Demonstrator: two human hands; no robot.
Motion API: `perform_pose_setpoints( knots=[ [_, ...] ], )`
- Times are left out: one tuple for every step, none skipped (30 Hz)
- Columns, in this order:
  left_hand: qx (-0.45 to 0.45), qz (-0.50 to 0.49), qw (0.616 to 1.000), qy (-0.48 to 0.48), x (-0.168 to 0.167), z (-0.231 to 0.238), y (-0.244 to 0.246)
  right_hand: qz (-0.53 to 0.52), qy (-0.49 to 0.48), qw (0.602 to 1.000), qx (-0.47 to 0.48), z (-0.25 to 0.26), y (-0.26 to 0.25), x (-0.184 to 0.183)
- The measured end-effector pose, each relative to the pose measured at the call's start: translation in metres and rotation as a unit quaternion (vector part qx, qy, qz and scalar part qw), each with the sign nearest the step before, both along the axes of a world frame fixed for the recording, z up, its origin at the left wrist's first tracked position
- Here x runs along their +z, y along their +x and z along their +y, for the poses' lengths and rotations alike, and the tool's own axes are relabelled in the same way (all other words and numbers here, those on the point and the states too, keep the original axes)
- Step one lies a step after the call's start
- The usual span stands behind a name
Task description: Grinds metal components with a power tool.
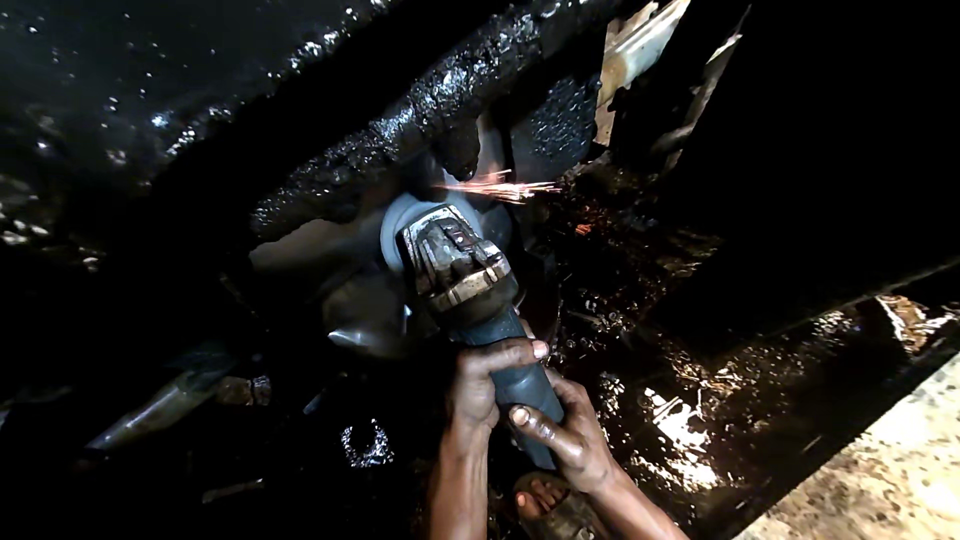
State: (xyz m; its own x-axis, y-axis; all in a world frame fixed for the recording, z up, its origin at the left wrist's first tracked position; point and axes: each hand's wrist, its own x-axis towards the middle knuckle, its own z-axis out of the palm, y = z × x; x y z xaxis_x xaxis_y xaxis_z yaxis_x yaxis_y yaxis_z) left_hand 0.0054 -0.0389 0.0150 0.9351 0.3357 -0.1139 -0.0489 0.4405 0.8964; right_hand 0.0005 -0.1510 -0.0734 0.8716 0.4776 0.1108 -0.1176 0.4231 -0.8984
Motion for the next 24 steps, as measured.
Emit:
perform_pose_setpoints(
  knots=[
    [0.0,0.002,1.0,0.004,0.001,-0.001,0.0,0.002,0.005,1.0,0.002,0.0,0.0,-0.001],
    [0.001,0.003,1.0,0.007,0.001,-0.001,0.001,0.004,0.012,1.0,0.003,0.0,0.0,-0.001],
    [-0.001,0.005,1.0,0.011,0.001,-0.002,0.001,0.006,0.015,1.0,0.002,0.0,0.0,-0.002],
    [-0.003,0.008,1.0,0.015,0.001,-0.003,0.002,0.009,0.017,1.0,0.0,0.0,-0.001,-0.002],
    [-0.003,0.011,1.0,0.02,0.001,-0.003,0.002,0.012,0.02,1.0,-0.001,0.0,-0.001,-0.003],
    [-0.002,0.014,1.0,0.022,0.001,-0.004,0.002,0.014,0.019,1.0,-0.003,0.0,-0.001,-0.003],
    [0.002,0.019,1.0,0.022,0.001,-0.004,0.003,0.016,0.019,1.0,-0.004,-0.001,-0.002,-0.003],
    [0.006,0.022,0.999,0.023,0.002,-0.005,0.004,0.018,0.019,1.0,-0.004,-0.002,-0.001,-0.002],
    [0.008,0.025,0.999,0.023,0.002,-0.006,0.004,0.021,0.021,1.0,-0.002,-0.003,-0.001,-0.002],
    [0.009,0.029,0.999,0.022,0.002,-0.007,0.005,0.024,0.023,0.999,-0.002,-0.004,-0.001,-0.003],
    [0.011,0.034,0.999,0.023,0.002,-0.009,0.006,0.027,0.024,0.999,-0.001,-0.004,0.0,-0.003],
    [0.014,0.041,0.999,0.024,0.003,-0.01,0.007,0.028,0.024,0.999,-0.001,-0.005,0.001,-0.004],
    [0.015,0.048,0.998,0.027,0.004,-0.012,0.007,0.029,0.027,0.999,0.0,-0.006,0.002,-0.004],
    [0.016,0.055,0.998,0.031,0.005,-0.013,0.008,0.03,0.032,0.999,0.001,-0.007,0.003,-0.005],
    [0.016,0.06,0.997,0.035,0.005,-0.014,0.008,0.033,0.038,0.999,0.004,-0.007,0.003,-0.005],
    [0.015,0.061,0.997,0.039,0.005,-0.015,0.009,0.034,0.041,0.999,0.005,-0.008,0.003,-0.005],
    [0.014,0.061,0.997,0.043,0.004,-0.015,0.01,0.033,0.042,0.999,0.005,-0.009,0.003,-0.006],
    [0.014,0.061,0.997,0.046,0.004,-0.016,0.011,0.034,0.042,0.999,0.005,-0.009,0.004,-0.006],
    [0.018,0.064,0.997,0.048,0.003,-0.017,0.011,0.034,0.041,0.999,0.005,-0.01,0.004,-0.007],
    [0.024,0.069,0.996,0.048,0.003,-0.017,0.011,0.038,0.041,0.998,0.005,-0.01,0.003,-0.008],
    [0.028,0.076,0.995,0.049,0.003,-0.018,0.011,0.042,0.043,0.998,0.006,-0.01,0.003,-0.008],
    [0.029,0.082,0.995,0.053,0.003,-0.018,0.011,0.045,0.046,0.998,0.007,-0.01,0.003,-0.008],
    [0.027,0.084,0.995,0.056,0.003,-0.018,0.011,0.049,0.049,0.998,0.008,-0.01,0.003,-0.008],
    [0.026,0.085,0.994,0.057,0.003,-0.018,0.011,0.051,0.05,0.997,0.008,-0.01,0.003,-0.008]
  ],
)
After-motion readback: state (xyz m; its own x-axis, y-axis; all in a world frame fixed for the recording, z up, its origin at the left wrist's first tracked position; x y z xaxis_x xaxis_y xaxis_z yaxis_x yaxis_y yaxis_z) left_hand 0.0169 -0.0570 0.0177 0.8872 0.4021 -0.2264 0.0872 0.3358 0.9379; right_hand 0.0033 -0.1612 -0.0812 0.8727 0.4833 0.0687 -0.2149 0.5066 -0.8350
